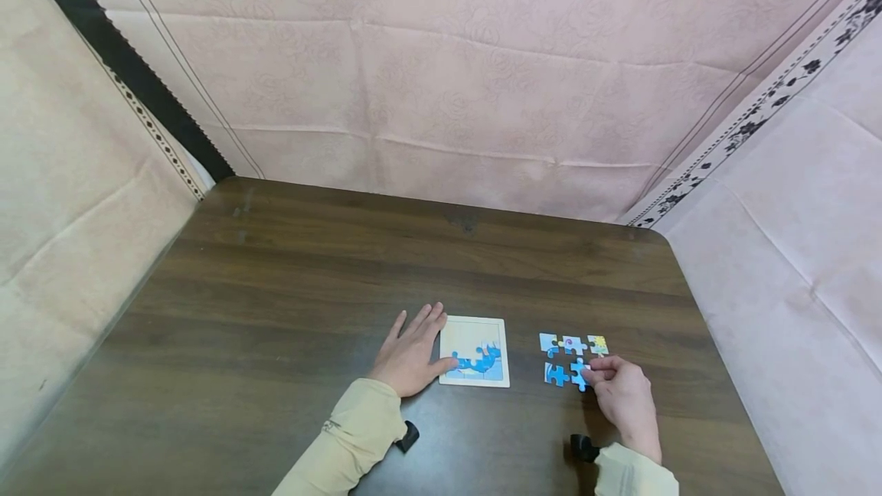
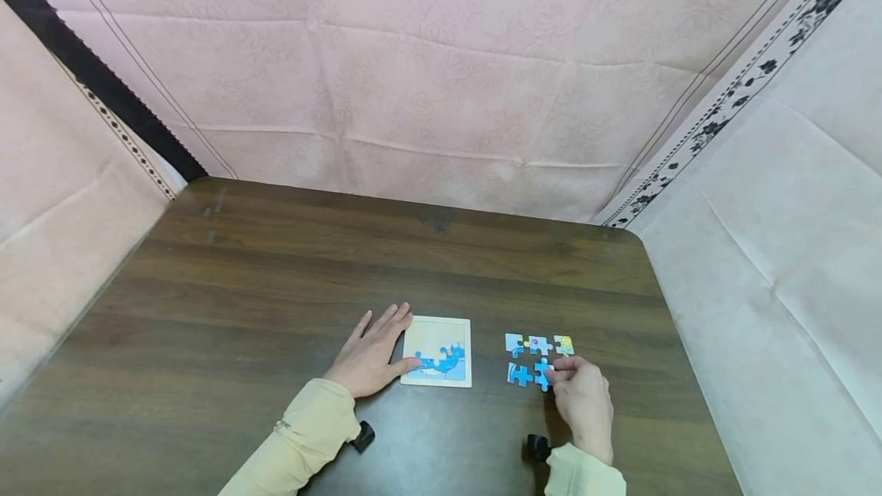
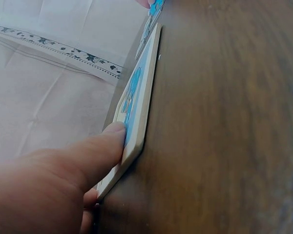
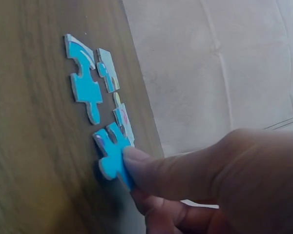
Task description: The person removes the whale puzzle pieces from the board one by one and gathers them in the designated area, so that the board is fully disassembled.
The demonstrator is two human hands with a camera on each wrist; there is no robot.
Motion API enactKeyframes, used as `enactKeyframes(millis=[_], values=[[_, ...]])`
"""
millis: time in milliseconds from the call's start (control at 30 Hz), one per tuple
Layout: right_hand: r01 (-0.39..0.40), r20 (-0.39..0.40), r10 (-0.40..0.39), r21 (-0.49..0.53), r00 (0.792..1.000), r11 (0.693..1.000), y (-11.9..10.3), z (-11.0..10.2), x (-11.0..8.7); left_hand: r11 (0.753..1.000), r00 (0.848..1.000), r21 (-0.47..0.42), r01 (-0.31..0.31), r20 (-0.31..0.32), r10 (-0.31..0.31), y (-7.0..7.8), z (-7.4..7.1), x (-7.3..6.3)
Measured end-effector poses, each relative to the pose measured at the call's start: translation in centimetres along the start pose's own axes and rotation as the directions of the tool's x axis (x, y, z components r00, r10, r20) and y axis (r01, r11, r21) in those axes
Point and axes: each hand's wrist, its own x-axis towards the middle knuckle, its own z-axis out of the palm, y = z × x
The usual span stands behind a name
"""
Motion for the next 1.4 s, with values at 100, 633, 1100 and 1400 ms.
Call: enactKeyframes(millis=[100, 633, 1100, 1400], values=[[-0.017, 0.005, 0.017, -0.013, 1.000, 1.000, 0.0, 0.1, 0.0, 1.000, 1.000, 0.001, 0.001, 0.000, -0.001, 0.0, 0.0, 0.0], [-0.058, -0.003, 0.058, -0.020, 0.998, 0.998, -0.2, 0.5, 0.1, 1.000, 1.000, 0.005, 0.002, -0.004, -0.002, 0.0, 0.2, -0.1], [0.050, -0.044, -0.049, 0.007, 0.998, 0.999, -0.7, 0.4, -0.7, 1.000, 1.000, -0.003, 0.005, -0.008, -0.005, 0.1, 0.0, -0.1], [0.086, -0.003, -0.086, -0.110, 0.996, 0.990, -2.2, 1.8, -1.6, 1.000, 1.000, 0.006, 0.006, -0.010, -0.006, 0.1, 0.0, -0.1]])
